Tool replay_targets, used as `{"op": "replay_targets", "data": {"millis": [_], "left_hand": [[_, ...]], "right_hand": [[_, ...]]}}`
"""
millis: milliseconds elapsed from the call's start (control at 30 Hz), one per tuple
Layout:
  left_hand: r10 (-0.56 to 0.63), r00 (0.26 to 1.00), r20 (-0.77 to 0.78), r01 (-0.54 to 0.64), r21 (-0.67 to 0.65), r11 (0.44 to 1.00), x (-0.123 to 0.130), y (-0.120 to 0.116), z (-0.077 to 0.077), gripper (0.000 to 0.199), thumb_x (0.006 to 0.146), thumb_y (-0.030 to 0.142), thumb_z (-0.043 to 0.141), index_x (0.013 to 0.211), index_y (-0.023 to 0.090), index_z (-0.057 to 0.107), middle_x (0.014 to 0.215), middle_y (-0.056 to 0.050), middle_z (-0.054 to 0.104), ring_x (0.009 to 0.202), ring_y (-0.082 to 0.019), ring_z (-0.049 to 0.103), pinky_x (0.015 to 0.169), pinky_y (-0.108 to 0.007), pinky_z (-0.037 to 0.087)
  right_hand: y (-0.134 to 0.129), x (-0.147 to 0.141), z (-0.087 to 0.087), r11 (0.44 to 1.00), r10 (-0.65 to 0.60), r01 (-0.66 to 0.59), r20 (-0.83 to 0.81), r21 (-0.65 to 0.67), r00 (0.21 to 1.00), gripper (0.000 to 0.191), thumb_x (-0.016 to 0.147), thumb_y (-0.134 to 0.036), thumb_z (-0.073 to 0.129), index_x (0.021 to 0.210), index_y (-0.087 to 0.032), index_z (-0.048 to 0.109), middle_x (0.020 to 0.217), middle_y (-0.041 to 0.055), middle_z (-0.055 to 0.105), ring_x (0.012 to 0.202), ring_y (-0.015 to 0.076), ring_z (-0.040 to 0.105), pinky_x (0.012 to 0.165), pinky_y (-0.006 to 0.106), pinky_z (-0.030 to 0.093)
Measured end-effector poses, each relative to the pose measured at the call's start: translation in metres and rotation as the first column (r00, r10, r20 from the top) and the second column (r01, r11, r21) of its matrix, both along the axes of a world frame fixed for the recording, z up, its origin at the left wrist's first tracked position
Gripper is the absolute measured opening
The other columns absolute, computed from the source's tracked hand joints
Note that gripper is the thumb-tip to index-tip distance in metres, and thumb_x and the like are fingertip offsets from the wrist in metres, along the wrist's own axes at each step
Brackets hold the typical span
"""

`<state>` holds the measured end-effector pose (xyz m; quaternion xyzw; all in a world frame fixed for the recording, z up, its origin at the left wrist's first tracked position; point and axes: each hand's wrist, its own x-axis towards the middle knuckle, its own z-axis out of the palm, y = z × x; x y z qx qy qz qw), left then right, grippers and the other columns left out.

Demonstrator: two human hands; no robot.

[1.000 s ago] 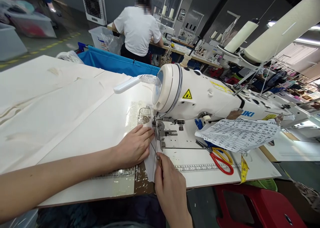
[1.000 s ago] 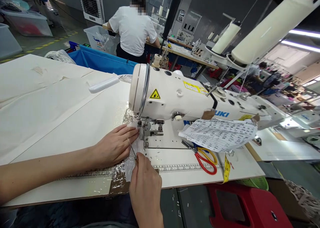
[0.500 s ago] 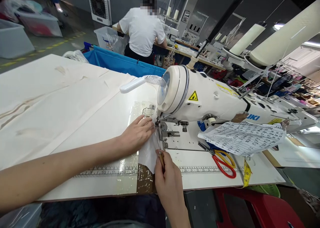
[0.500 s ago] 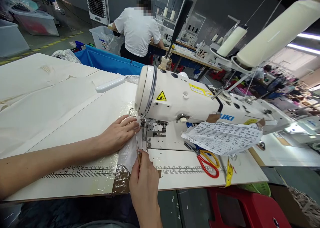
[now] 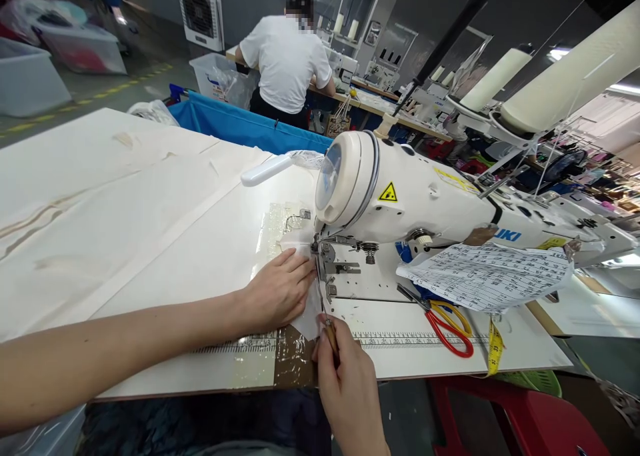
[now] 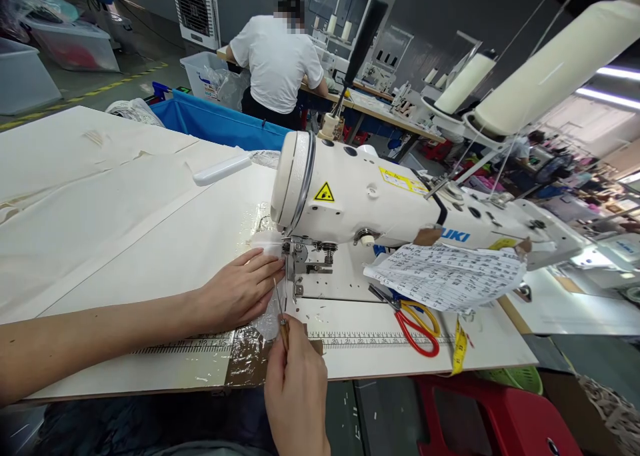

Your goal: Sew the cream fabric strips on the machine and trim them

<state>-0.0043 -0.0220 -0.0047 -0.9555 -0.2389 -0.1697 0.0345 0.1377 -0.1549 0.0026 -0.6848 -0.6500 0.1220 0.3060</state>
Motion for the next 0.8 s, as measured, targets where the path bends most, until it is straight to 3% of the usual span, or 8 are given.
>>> {"op": "replay_targets", "data": {"millis": [233, 467, 600, 800], "left_hand": [[0.010, 1.000, 0.021, -0.010, -0.002, 1.000, 0.001, -0.003, 0.001, 0.040, 0.094, 0.033, 0.043, 0.118, 0.007, 0.062, 0.123, -0.015, 0.061, 0.117, -0.027, 0.052, 0.111, -0.045, 0.030], [0.002, 0.999, -0.039, -0.002, 0.007, 1.000, 0.000, -0.005, 0.002, 0.041, 0.090, 0.025, 0.046, 0.124, 0.006, 0.058, 0.127, -0.016, 0.059, 0.120, -0.027, 0.050, 0.112, -0.045, 0.028], [0.004, 1.000, -0.025, -0.004, 0.008, 1.000, 0.000, -0.005, 0.000, 0.041, 0.092, 0.027, 0.044, 0.125, 0.007, 0.057, 0.127, -0.016, 0.059, 0.120, -0.027, 0.049, 0.111, -0.044, 0.028], [-0.004, 1.000, -0.022, 0.004, 0.000, 1.000, 0.000, -0.006, 0.000, 0.042, 0.093, 0.029, 0.043, 0.124, 0.005, 0.058, 0.127, -0.017, 0.059, 0.119, -0.027, 0.050, 0.110, -0.044, 0.030]], "right_hand": [[-0.014, 0.028, -0.006, 0.987, -0.149, 0.134, -0.193, -0.090, 0.970, 0.032, 0.097, -0.041, 0.039, 0.111, -0.020, 0.061, 0.065, -0.0010, 0.064, 0.053, 0.0136, 0.060, 0.048, 0.019, 0.047], [-0.012, 0.033, -0.006, 0.983, -0.176, 0.163, -0.193, -0.084, 0.965, 0.038, 0.095, -0.046, 0.041, 0.107, -0.017, 0.063, 0.063, 0.0005, 0.064, 0.045, 0.0135, 0.054, 0.038, 0.021, 0.040], [-0.011, 0.032, -0.003, 0.985, -0.168, 0.154, -0.199, -0.082, 0.966, 0.040, 0.094, -0.048, 0.042, 0.104, -0.017, 0.064, 0.062, 0.0012, 0.064, 0.045, 0.0141, 0.055, 0.040, 0.022, 0.042], [-0.014, 0.035, -0.015, 0.982, -0.186, 0.177, -0.199, -0.066, 0.962, 0.037, 0.095, -0.046, 0.043, 0.110, -0.019, 0.064, 0.070, 0.0023, 0.067, 0.051, 0.0142, 0.058, 0.044, 0.021, 0.044]]}}
